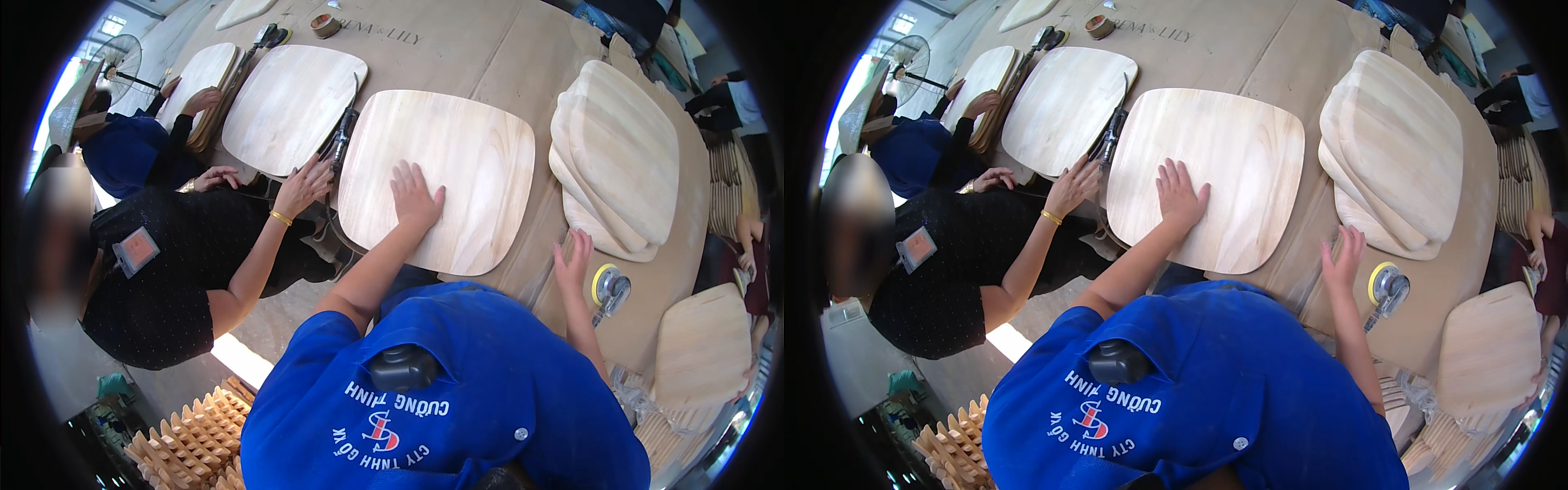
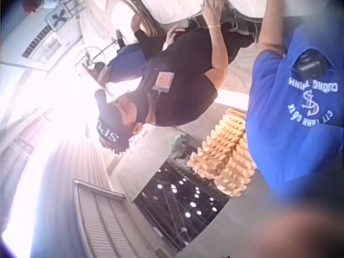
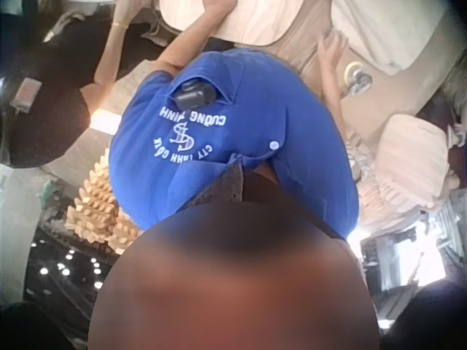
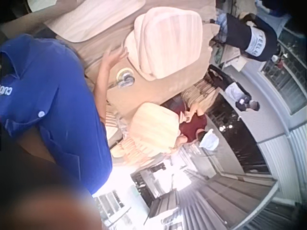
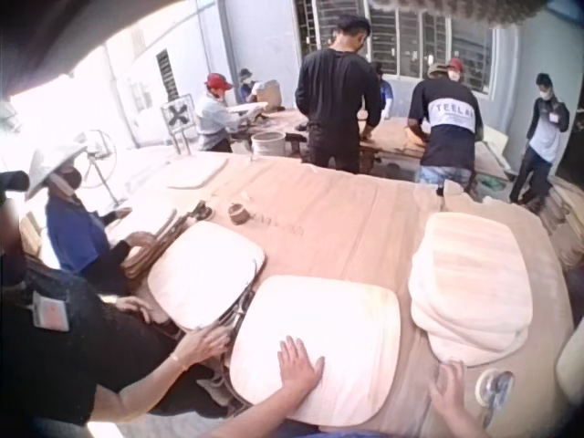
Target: The person uses a handheld orbital sander to smooth the surface of light-colored wooden chair seats. They repeatedly pick up a seat, sand it, and place it back on the table or into a stack while other workers perform similar tasks nearby.
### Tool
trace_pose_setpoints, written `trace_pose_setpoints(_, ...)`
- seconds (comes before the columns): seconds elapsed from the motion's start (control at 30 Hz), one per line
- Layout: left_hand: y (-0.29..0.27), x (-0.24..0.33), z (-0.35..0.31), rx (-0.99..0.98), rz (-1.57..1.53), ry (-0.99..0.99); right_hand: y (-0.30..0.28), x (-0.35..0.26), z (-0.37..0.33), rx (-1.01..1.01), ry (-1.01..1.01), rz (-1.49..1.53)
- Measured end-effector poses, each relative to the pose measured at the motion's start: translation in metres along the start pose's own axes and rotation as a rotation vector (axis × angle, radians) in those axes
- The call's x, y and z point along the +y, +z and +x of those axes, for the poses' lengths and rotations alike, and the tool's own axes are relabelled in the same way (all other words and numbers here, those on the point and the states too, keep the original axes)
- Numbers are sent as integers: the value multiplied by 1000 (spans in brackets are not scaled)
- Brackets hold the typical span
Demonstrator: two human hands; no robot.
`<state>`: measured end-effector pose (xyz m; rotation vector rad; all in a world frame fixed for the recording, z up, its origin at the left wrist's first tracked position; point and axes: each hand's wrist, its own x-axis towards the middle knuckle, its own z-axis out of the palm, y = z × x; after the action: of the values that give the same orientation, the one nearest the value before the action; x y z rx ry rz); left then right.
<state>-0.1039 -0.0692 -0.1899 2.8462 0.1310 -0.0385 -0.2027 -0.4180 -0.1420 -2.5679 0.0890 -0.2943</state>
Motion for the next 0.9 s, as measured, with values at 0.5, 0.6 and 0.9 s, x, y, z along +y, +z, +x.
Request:
trace_pose_setpoints(0.5,-15,-129,-91,180,-238,-442,96,-38,64,-541,895,844)
trace_pose_setpoints(0.6,-12,-135,-82,37,-862,-856,99,-47,82,-626,920,775)
trace_pose_setpoints(0.9,-76,-116,-42,-134,-1730,-1057,115,-56,117,-526,1079,1263)
